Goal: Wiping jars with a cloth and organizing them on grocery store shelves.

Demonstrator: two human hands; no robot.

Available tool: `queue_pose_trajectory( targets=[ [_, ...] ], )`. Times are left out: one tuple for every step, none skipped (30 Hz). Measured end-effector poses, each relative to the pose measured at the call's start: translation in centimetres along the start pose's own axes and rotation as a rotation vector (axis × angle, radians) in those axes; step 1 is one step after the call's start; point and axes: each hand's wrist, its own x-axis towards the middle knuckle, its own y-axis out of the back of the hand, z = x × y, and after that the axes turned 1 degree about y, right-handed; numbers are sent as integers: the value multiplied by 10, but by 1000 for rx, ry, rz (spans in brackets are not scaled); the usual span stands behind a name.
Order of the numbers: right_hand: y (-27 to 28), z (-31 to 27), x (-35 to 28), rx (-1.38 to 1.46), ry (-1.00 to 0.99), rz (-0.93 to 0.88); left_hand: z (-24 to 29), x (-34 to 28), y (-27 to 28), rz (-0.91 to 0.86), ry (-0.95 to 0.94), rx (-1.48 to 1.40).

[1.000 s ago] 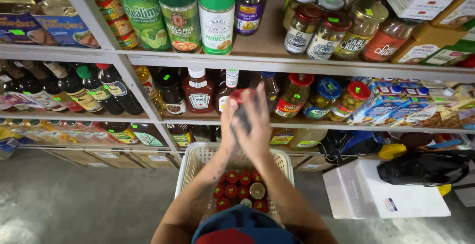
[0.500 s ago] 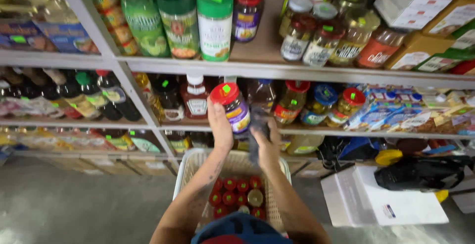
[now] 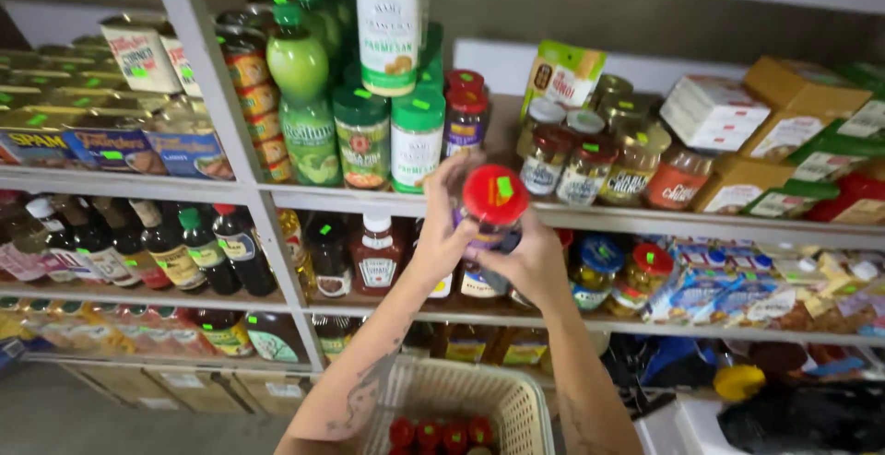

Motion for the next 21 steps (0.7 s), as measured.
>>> queue_pose_trajectory(
  targets=[
    [-3,4,9,73,-6,51,3,10,2,20,-4,142],
    [-6,8,19,146,-11,101,5,19,4,42,-9,284],
    [-6,5,31,145,-4,105,5,20,1,42,-17,285],
    [-6,2,43,116,42,150,5,21,-1,116,73,288],
    [-7,-2,55,91,85,197,4,22,-3,183,163,292],
    [-5,-1,64,95,89,205,8,20,-2,179,155,293],
    [-3,0,75,96,71,153,12,18,0,126,214,369],
    [0,0,85,98,52,100,15,17,1,74,272,445],
    [-5,-2,91,98,57,102,8,16,2,76,267,445],
    [-9,-4,96,113,40,52,1,15,4,50,302,498],
    [-13,-6,102,128,25,3,-6,16,5,24,334,550],
    [-20,6,111,128,32,6,-8,16,5,26,327,550],
    [-27,17,119,202,1,-51,-10,16,7,21,377,613],
    [-34,29,128,276,-30,-109,-13,17,7,16,426,675],
    [-32,28,129,277,-29,-108,-15,18,7,16,425,676],
    [-31,27,131,408,-10,-154,-19,18,7,12,397,722],
    [-30,28,130,538,5,-202,-22,17,7,6,374,765],
    [-31,32,132,539,1,-202,-34,11,7,4,377,765],
    [-32,36,135,525,-11,-224,-46,7,7,39,269,857],
    [-33,40,138,512,-23,-247,-58,3,7,75,159,946],
    [-34,40,139,513,-24,-244,-61,2,6,72,159,946]
  ],
)
